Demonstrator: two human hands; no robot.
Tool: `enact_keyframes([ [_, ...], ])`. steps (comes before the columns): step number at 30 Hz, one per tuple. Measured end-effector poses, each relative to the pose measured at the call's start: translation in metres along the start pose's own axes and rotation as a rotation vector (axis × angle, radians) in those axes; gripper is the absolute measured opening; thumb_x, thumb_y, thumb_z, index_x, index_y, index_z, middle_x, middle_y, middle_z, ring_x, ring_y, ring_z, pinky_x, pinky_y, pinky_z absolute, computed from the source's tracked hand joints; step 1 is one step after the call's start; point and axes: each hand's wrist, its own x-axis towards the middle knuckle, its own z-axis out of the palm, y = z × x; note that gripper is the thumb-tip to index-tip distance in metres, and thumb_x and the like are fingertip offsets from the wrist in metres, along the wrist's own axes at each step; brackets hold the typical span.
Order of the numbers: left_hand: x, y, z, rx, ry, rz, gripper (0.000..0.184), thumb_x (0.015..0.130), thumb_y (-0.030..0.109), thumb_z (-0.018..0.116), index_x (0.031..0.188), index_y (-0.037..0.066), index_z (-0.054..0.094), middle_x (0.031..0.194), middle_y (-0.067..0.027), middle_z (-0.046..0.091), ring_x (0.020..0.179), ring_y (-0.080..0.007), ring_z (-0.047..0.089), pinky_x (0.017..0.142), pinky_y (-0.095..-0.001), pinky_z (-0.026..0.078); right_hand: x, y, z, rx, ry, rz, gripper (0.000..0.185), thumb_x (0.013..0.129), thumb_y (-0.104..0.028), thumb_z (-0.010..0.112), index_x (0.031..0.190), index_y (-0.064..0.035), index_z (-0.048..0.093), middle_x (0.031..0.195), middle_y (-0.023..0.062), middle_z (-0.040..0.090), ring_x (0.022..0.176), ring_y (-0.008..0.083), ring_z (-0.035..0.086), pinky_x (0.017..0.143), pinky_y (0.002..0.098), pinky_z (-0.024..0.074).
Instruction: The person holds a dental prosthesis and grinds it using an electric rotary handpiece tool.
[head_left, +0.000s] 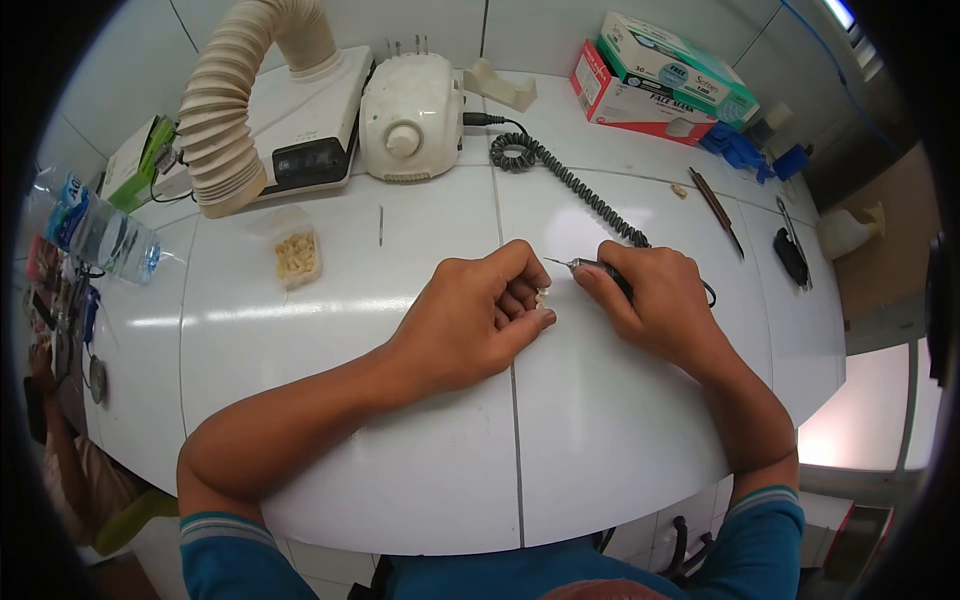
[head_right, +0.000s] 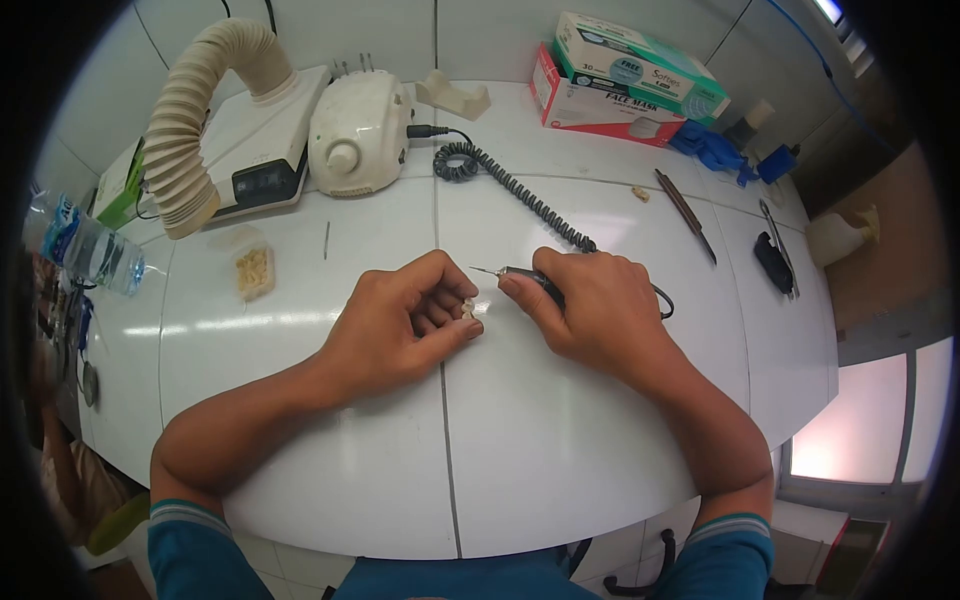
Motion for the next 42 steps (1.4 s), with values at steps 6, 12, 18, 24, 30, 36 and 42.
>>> enact_keyframes([
  [6,-0.0006,-0.0006,0.0006,0.02,0.004,0.002,0.028,0.1,0.013,0.086,0.117,-0.001,0.07,0.096,-0.0105,0.08,0.086,-0.0167,0.079,0.077,-0.0292,0.064,-0.0038,0.0014,-0.0021,-0.011,0.002,-0.068,0.051,0.11,-0.052,0.07,0.084,-0.0074,0.068,0.069,0.0126,0.069,0.065,0.0383,0.069,0.062,0.0503,0.0504],
  [12,-0.001,0.0019,-0.001,0.014,-0.001,-0.009,0.028,0.099,0.011,0.087,0.117,-0.002,0.069,0.097,-0.0107,0.08,0.088,-0.0162,0.079,0.077,-0.0288,0.064,-0.0067,0.0032,-0.0003,-0.019,0.035,-0.121,0.047,0.109,-0.049,0.073,0.086,-0.0083,0.065,0.072,0.0106,0.068,0.065,0.0364,0.069,0.06,0.0485,0.0502],
  [18,-0.0013,0.0018,-0.0008,-0.003,-0.011,-0.021,0.028,0.099,0.011,0.087,0.117,-0.001,0.069,0.097,-0.0104,0.08,0.089,-0.0158,0.079,0.077,-0.0284,0.063,-0.007,0.005,0.0001,-0.015,0.047,-0.143,0.047,0.109,-0.05,0.073,0.087,-0.0091,0.065,0.071,0.009,0.067,0.063,0.0346,0.069,0.059,0.0472,0.0497],
  [24,-0.002,0.0024,-0.0009,0.011,0.001,-0.014,0.027,0.099,0.01,0.087,0.117,-0.001,0.07,0.098,-0.01,0.08,0.089,-0.0156,0.079,0.077,-0.0281,0.064,-0.008,0.0061,0.0027,-0.008,0.076,-0.166,0.047,0.109,-0.05,0.073,0.087,-0.0092,0.066,0.071,0.0092,0.067,0.062,0.0342,0.068,0.058,0.047,0.0489],
  [30,-0.0027,0.0022,-0.0009,0.019,0.018,-0.03,0.028,0.098,0.011,0.088,0.117,-0.001,0.071,0.097,-0.0093,0.08,0.088,-0.0145,0.078,0.078,-0.0275,0.063,-0.0071,0.0049,0.0028,0.003,0.066,-0.102,0.048,0.109,-0.05,0.072,0.087,-0.0084,0.066,0.07,0.0104,0.067,0.062,0.0353,0.068,0.058,0.0481,0.0489],
  [36,-0.0018,0.0044,-0.0026,0.023,0.005,-0.066,0.029,0.098,0.012,0.089,0.117,-0.001,0.071,0.098,-0.009,0.08,0.089,-0.0138,0.077,0.078,-0.0274,0.063,-0.0061,0.0031,0.0007,0.001,0.059,-0.095,0.049,0.11,-0.05,0.072,0.086,-0.0084,0.065,0.069,0.0105,0.067,0.062,0.0352,0.068,0.058,0.0486,0.049],
  [42,-0.0027,0.0028,-0.0012,0.018,0.014,-0.06,0.029,0.098,0.012,0.089,0.117,0.0,0.071,0.098,-0.0089,0.08,0.089,-0.0134,0.077,0.078,-0.0274,0.062,-0.0073,0.0048,0.0017,0.018,0.062,-0.111,0.049,0.109,-0.05,0.073,0.085,-0.0088,0.065,0.07,0.0097,0.067,0.061,0.0343,0.068,0.057,0.0471,0.0487],
])
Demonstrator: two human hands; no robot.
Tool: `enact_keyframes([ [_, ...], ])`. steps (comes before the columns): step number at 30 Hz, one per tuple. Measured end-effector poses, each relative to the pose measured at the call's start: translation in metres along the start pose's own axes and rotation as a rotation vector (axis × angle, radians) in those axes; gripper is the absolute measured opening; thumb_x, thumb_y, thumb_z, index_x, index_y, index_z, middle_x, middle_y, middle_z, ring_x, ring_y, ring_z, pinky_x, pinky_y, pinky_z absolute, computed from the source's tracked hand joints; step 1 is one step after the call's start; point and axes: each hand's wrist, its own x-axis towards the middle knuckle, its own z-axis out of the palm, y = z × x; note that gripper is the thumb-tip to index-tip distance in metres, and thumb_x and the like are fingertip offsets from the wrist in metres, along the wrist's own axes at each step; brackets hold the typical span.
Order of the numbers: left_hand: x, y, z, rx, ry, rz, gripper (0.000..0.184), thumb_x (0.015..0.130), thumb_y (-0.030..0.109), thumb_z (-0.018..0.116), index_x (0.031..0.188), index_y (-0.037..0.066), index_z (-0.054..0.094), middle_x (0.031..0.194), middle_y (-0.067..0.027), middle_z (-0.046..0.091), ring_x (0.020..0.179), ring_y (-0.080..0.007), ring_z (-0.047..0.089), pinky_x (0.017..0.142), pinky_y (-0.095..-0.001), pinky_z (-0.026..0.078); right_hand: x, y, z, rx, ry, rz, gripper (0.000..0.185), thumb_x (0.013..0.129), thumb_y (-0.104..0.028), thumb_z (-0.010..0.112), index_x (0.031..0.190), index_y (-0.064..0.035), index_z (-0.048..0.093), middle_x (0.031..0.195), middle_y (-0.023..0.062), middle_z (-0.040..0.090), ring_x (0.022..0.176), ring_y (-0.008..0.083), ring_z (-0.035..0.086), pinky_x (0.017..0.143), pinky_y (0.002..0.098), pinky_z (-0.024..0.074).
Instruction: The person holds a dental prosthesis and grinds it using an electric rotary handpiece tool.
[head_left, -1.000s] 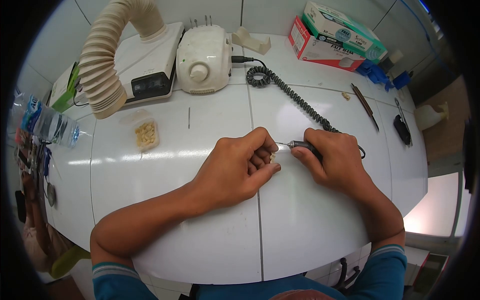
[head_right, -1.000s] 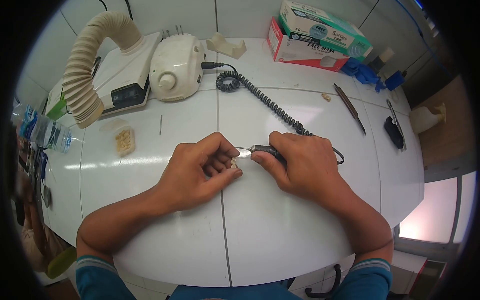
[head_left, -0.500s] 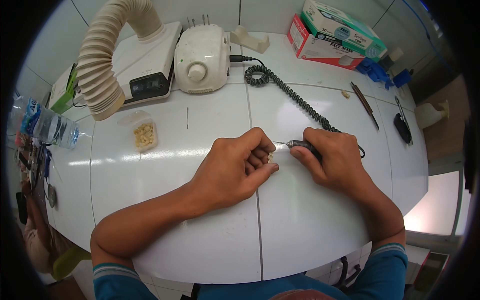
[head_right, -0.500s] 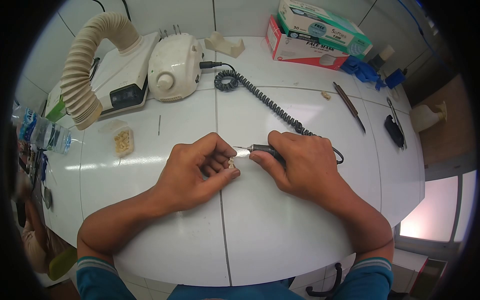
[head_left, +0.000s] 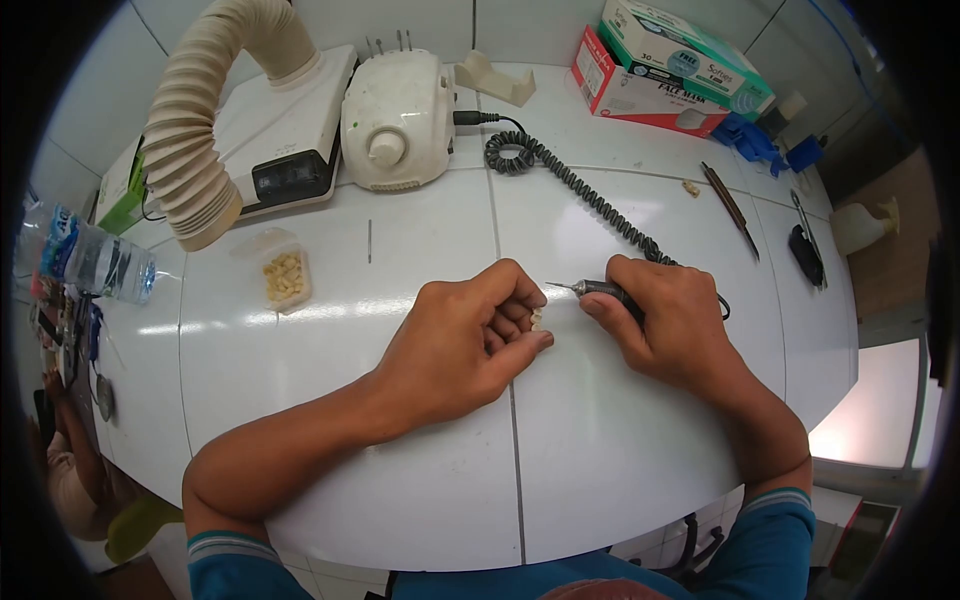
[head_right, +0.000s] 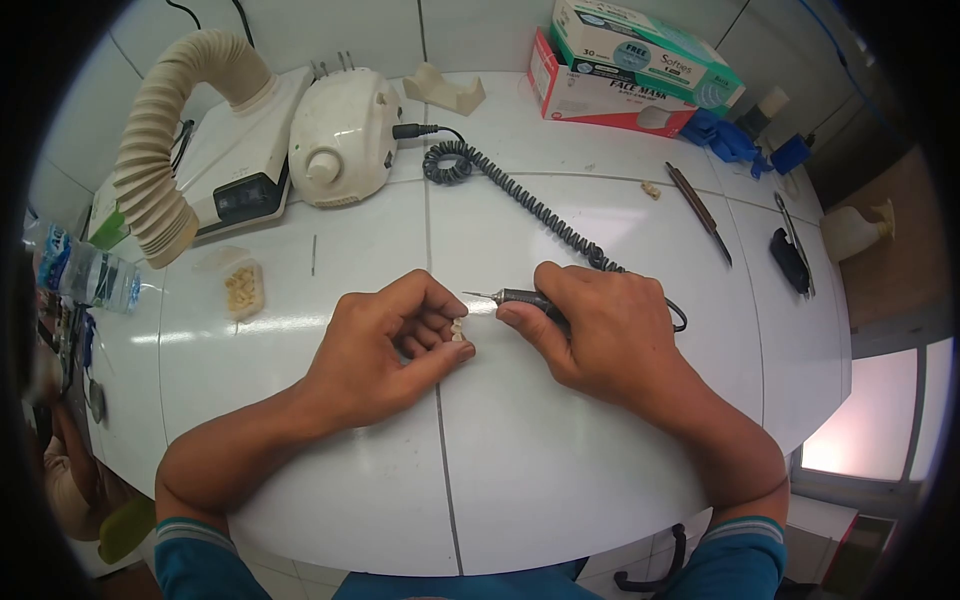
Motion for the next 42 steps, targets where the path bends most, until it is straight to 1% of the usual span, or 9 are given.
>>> enact_keyframes([
  [16,0.0001,0.0014,0.0001,0.024,0.0,0.027,0.028,0.098,0.011,0.089,0.117,0.0,0.071,0.098,-0.0081,0.079,0.087,-0.0131,0.077,0.075,-0.0271,0.062,-0.0019,-0.0004,0.0004,0.007,0.028,-0.029,0.046,0.109,-0.048,0.074,0.087,-0.009,0.064,0.07,0.0088,0.067,0.062,0.0336,0.068,0.056,0.0471,0.0474],
  [25,-0.0002,-0.0001,-0.0001,0.012,-0.005,0.031,0.028,0.099,0.011,0.088,0.117,-0.001,0.071,0.097,-0.0083,0.079,0.088,-0.0125,0.076,0.077,-0.0267,0.062,-0.002,0.0003,0.0021,0.003,0.032,-0.024,0.048,0.109,-0.05,0.073,0.087,-0.0091,0.064,0.071,0.0091,0.068,0.063,0.0343,0.069,0.057,0.0469,0.0489],
  [42,0.0003,0.0024,0.0012,0.02,0.033,-0.001,0.027,0.099,0.011,0.088,0.116,-0.001,0.071,0.094,-0.0069,0.077,0.084,-0.0108,0.074,0.075,-0.0258,0.061,-0.0018,-0.0008,-0.0006,-0.004,-0.003,-0.002,0.049,0.109,-0.052,0.072,0.086,-0.0095,0.064,0.071,0.0088,0.067,0.063,0.0347,0.069,0.057,0.0481,0.0483],
])
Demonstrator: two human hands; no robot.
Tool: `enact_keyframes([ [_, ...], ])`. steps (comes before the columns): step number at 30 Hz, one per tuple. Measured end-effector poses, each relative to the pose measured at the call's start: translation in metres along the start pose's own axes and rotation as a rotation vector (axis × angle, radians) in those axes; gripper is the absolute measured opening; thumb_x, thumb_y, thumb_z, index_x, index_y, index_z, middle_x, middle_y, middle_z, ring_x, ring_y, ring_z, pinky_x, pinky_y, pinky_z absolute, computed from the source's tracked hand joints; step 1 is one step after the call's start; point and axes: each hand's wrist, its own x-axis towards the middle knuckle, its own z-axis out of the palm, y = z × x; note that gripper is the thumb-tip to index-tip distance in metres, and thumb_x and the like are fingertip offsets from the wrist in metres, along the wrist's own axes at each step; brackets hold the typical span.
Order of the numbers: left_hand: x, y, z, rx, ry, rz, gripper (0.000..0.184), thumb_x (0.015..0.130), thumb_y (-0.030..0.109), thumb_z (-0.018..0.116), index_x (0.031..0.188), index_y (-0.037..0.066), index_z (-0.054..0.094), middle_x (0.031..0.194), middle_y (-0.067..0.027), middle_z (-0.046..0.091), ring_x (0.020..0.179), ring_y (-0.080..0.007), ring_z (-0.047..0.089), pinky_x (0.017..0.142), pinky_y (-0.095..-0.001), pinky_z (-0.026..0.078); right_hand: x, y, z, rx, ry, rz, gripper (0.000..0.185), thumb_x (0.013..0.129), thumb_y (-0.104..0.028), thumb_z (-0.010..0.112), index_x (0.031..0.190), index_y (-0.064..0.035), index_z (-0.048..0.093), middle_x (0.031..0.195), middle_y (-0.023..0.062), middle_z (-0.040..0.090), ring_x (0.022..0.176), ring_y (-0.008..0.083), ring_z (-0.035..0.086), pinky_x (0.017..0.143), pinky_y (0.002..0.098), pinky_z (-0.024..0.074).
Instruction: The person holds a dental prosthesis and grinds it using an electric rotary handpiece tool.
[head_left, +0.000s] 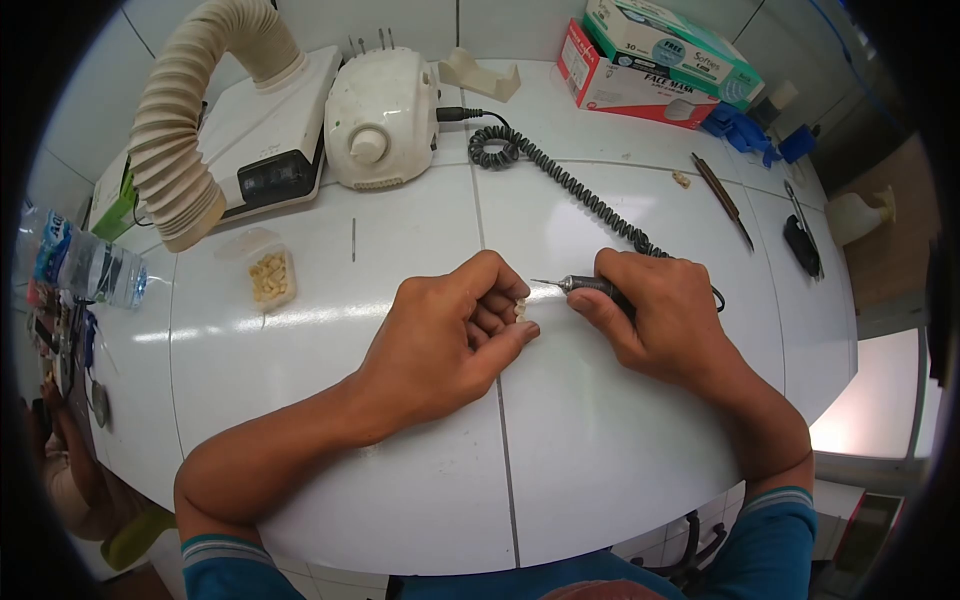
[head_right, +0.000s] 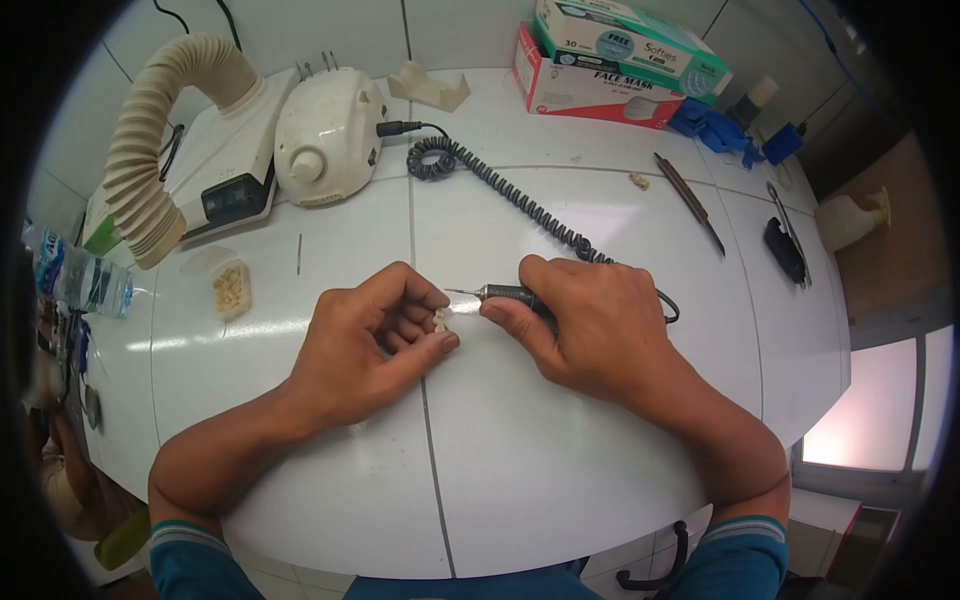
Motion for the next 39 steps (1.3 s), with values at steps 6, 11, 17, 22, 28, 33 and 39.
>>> enact_keyframes([
  [6,0.0005,0.0017,-0.0009,0.004,-0.005,-0.01,0.027,0.099,0.011,0.088,0.116,-0.001,0.071,0.094,-0.0068,0.077,0.084,-0.0105,0.074,0.075,-0.0255,0.061,0.0007,0.0013,-0.0004,0.006,-0.004,-0.016,0.051,0.109,-0.054,0.072,0.086,-0.0094,0.064,0.07,0.0091,0.067,0.062,0.0353,0.068,0.057,0.0487,0.0481],
  [11,0.0004,0.0011,-0.0011,-0.002,-0.007,-0.007,0.027,0.099,0.011,0.088,0.116,-0.001,0.071,0.095,-0.0068,0.077,0.085,-0.0102,0.073,0.075,-0.025,0.06,0.0009,0.0018,-0.0007,-0.019,-0.023,-0.041,0.052,0.108,-0.056,0.071,0.085,-0.0091,0.064,0.071,0.0089,0.067,0.061,0.0355,0.067,0.056,0.0491,0.0474],
  [17,0.0,0.0011,-0.0007,0.008,-0.001,-0.002,0.027,0.098,0.01,0.088,0.116,-0.001,0.071,0.094,-0.0066,0.077,0.085,-0.0101,0.073,0.074,-0.0246,0.06,0.0013,0.0017,-0.0017,-0.024,-0.049,-0.043,0.053,0.108,-0.056,0.072,0.085,-0.0087,0.065,0.072,0.0087,0.068,0.061,0.0351,0.068,0.056,0.0489,0.0472],
  [22,0.0001,0.0023,-0.0006,0.017,-0.003,-0.002,0.027,0.099,0.01,0.088,0.116,-0.001,0.071,0.094,-0.0065,0.077,0.084,-0.0099,0.073,0.073,-0.0248,0.06,0.0007,0.0022,-0.0013,-0.019,-0.018,-0.082,0.052,0.107,-0.056,0.074,0.086,-0.0085,0.065,0.073,0.0086,0.069,0.061,0.0337,0.069,0.055,0.0475,0.0467],
  [28,0.0002,0.0023,-0.0001,0.011,-0.005,0.006,0.027,0.099,0.01,0.088,0.116,-0.001,0.071,0.095,-0.0062,0.077,0.085,-0.0102,0.073,0.074,-0.0246,0.059,-0.0001,0.0018,-0.0019,-0.04,-0.033,-0.082,0.053,0.107,-0.056,0.074,0.084,-0.0086,0.065,0.071,0.0082,0.069,0.057,0.0329,0.067,0.053,0.0469,0.0462],
  [33,0.0003,0.001,0.0002,0.002,-0.004,0.016,0.027,0.099,0.01,0.088,0.116,-0.001,0.071,0.095,-0.0063,0.077,0.085,-0.0103,0.073,0.074,-0.0245,0.059,-0.0002,0.0022,-0.0014,-0.047,-0.035,-0.087,0.053,0.107,-0.055,0.074,0.084,-0.0088,0.065,0.071,0.0081,0.069,0.057,0.0327,0.068,0.053,0.046,0.0466],
  [39,-0.0002,0.0019,-0.0011,0.004,-0.012,0.0,0.026,0.099,0.01,0.088,0.116,-0.002,0.071,0.095,-0.0065,0.077,0.084,-0.0102,0.073,0.074,-0.0246,0.059,0.0009,0.0018,-0.0005,-0.048,-0.024,-0.096,0.052,0.106,-0.055,0.075,0.084,-0.0088,0.065,0.071,0.0081,0.069,0.058,0.0326,0.068,0.052,0.0457,0.0469],
])
